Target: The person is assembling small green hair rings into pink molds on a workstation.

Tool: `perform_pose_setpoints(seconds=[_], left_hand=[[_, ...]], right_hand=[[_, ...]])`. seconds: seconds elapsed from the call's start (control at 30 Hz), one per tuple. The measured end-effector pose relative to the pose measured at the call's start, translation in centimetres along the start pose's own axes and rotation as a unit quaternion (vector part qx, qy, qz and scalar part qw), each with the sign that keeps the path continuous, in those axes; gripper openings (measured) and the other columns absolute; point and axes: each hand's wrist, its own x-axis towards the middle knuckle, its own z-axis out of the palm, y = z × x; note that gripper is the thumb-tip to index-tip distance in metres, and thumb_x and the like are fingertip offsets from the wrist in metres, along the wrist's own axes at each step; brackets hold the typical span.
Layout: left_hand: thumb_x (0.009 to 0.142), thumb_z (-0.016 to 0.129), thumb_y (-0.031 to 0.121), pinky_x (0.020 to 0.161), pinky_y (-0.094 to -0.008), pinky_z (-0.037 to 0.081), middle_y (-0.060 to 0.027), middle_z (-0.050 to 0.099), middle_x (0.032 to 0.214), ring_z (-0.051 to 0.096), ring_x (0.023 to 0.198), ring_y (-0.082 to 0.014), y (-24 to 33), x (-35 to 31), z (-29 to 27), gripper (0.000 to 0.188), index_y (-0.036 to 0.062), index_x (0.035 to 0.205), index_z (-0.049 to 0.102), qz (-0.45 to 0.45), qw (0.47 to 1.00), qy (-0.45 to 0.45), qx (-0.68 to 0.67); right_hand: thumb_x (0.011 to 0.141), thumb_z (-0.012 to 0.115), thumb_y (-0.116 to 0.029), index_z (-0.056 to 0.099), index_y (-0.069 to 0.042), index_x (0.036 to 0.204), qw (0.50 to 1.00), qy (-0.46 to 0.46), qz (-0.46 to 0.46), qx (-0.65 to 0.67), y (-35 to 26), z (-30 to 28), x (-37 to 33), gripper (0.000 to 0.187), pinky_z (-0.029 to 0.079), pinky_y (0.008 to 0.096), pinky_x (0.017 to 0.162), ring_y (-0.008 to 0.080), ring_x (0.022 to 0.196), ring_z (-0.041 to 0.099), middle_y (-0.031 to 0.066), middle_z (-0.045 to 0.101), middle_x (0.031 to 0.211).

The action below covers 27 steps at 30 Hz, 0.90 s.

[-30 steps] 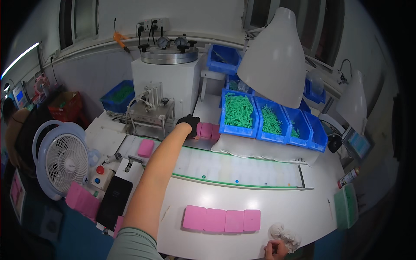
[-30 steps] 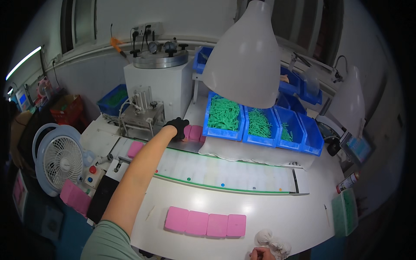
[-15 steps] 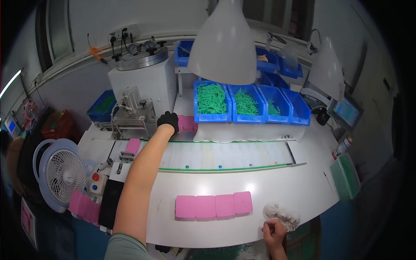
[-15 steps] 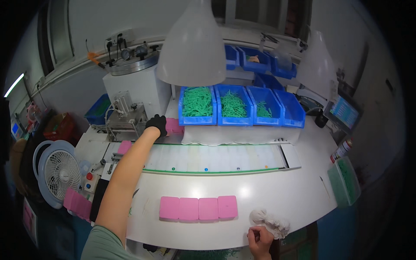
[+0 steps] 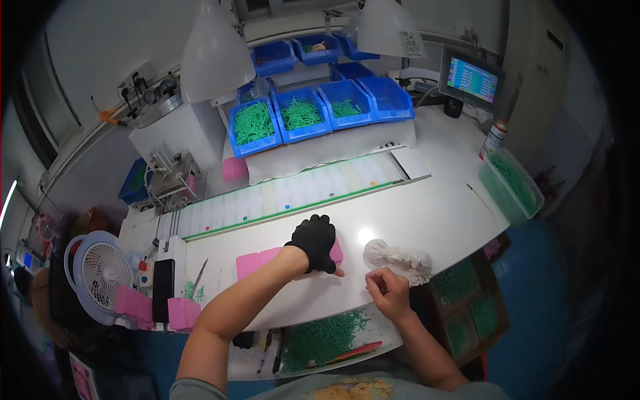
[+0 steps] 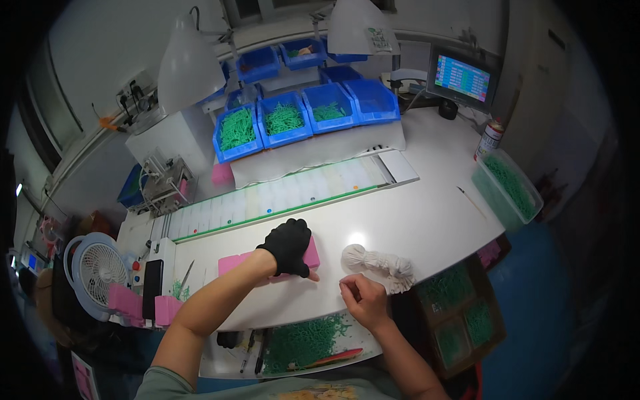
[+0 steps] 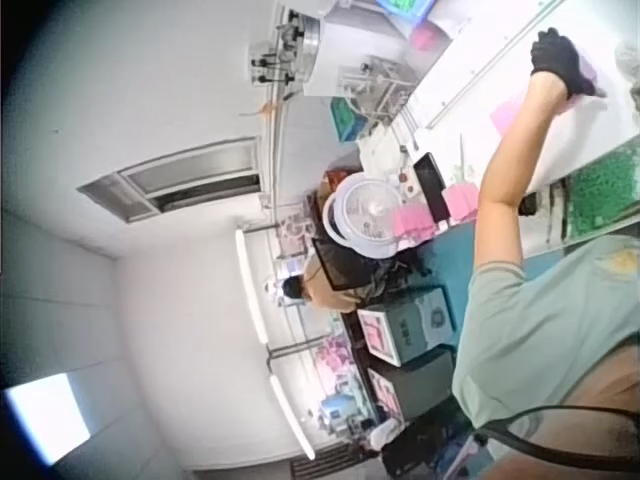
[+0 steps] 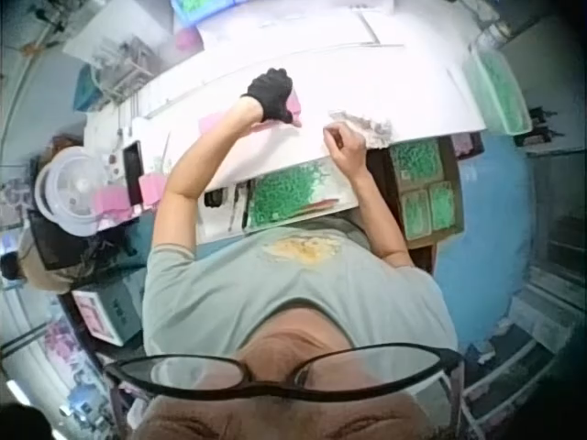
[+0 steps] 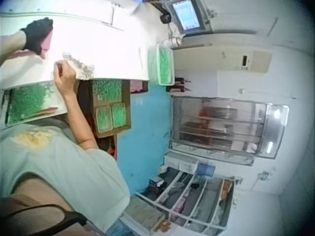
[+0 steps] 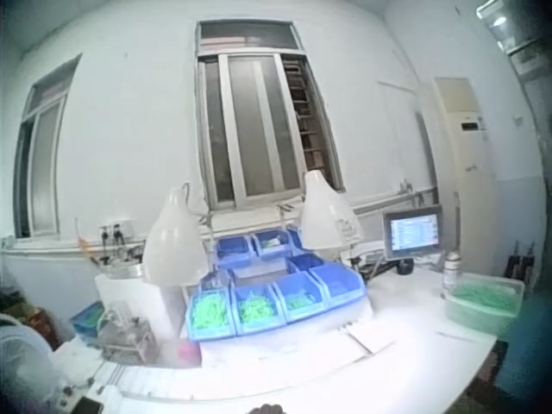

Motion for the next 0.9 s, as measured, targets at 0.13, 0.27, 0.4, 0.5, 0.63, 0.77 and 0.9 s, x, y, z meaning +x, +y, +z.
perform_pose_setpoints(seconds=[0.13,0.27,0.4,0.5,0.63,0.77,0.9], left_hand=[[0.052,0.082,0.047,0.087,-0.0439,0.049,-0.0188,0.054,0.112,0.055,0.104,-0.0359,0.2,-0.5,1.0,0.079,0.0017,0.11,0.054,-0.008,0.995,0.088,-0.044],[0.056,0.086,0.012,0.088,-0.0354,0.051,-0.0093,0.05,0.117,0.058,0.106,-0.024,1.7,-5.6,1.5,0.077,0.0107,0.121,0.044,-0.01,0.843,0.185,-0.505],[0.068,0.069,0.0,0.088,-0.0455,0.053,-0.0131,0.048,0.123,0.057,0.112,-0.0327,4.4,-13.6,2.6,0.077,0.012,0.133,0.028,-0.04,0.597,0.175,-0.782],[0.075,0.069,0.01,0.092,-0.0501,0.051,-0.0173,0.042,0.135,0.056,0.114,-0.0368,4.8,-18.9,6.5,0.078,0.0135,0.138,0.023,-0.057,0.527,0.217,-0.82],[0.087,0.065,0.036,0.086,-0.0477,0.053,-0.019,0.046,0.133,0.057,0.11,-0.0346,5.6,-21.9,8.4,0.062,0.0145,0.133,0.03,-0.101,0.34,0.293,-0.888],[0.092,0.059,0.043,0.081,-0.0448,0.055,-0.0195,0.051,0.128,0.059,0.105,-0.032,5.4,-22.5,8.7,0.054,0.0132,0.13,0.034,-0.153,0.464,0.392,-0.78],[0.076,0.079,0.015,0.096,-0.038,0.046,-0.0162,0.05,0.128,0.053,0.114,-0.0252,5.7,-23.2,8.6,0.079,0.0064,0.135,0.026,-0.159,0.69,0.414,-0.572]], right_hand=[[0.085,0.064,-0.002,0.06,-0.002,0.087,0.999,-0.022,-0.029,0.025,0.3,-0.5,0.0,0.004,0.047,0.0211,0.051,0.0084,0.058,0.064,0.0045,0.065,0.066],[0.087,0.061,-0.001,0.06,-0.001,0.089,0.993,-0.014,0.023,0.118,0.0,-0.9,-0.4,0.002,0.049,0.023,0.054,0.011,0.058,0.063,0.0052,0.065,0.07],[0.083,0.05,0.009,0.06,-0.001,0.09,0.974,-0.033,0.063,0.216,-0.9,-1.9,-1.0,0.016,0.051,0.0241,0.06,0.013,0.068,0.064,0.0073,0.066,0.081],[0.075,0.045,0.014,0.06,-0.001,0.087,0.976,-0.125,-0.018,0.177,-2.5,-2.1,-1.1,0.025,0.052,0.0277,0.067,0.0169,0.077,0.065,0.0099,0.064,0.089],[0.079,0.053,0.007,0.061,-0.001,0.094,0.963,-0.211,-0.113,0.126,-4.4,0.2,1.4,0.02,0.052,0.0355,0.08,0.028,0.09,0.064,0.0156,0.063,0.101],[0.084,0.063,-0.009,0.052,-0.002,0.126,0.92,-0.272,-0.279,-0.049,-4.8,3.6,0.4,0.043,0.04,0.0441,0.106,0.0287,0.126,0.049,0.0137,0.056,0.128],[0.084,0.061,-0.007,0.06,-0.002,0.109,0.872,-0.36,-0.332,0.004,-5.5,3.6,-1.5,0.026,0.045,0.0401,0.099,0.0276,0.116,0.057,0.0123,0.063,0.117]])
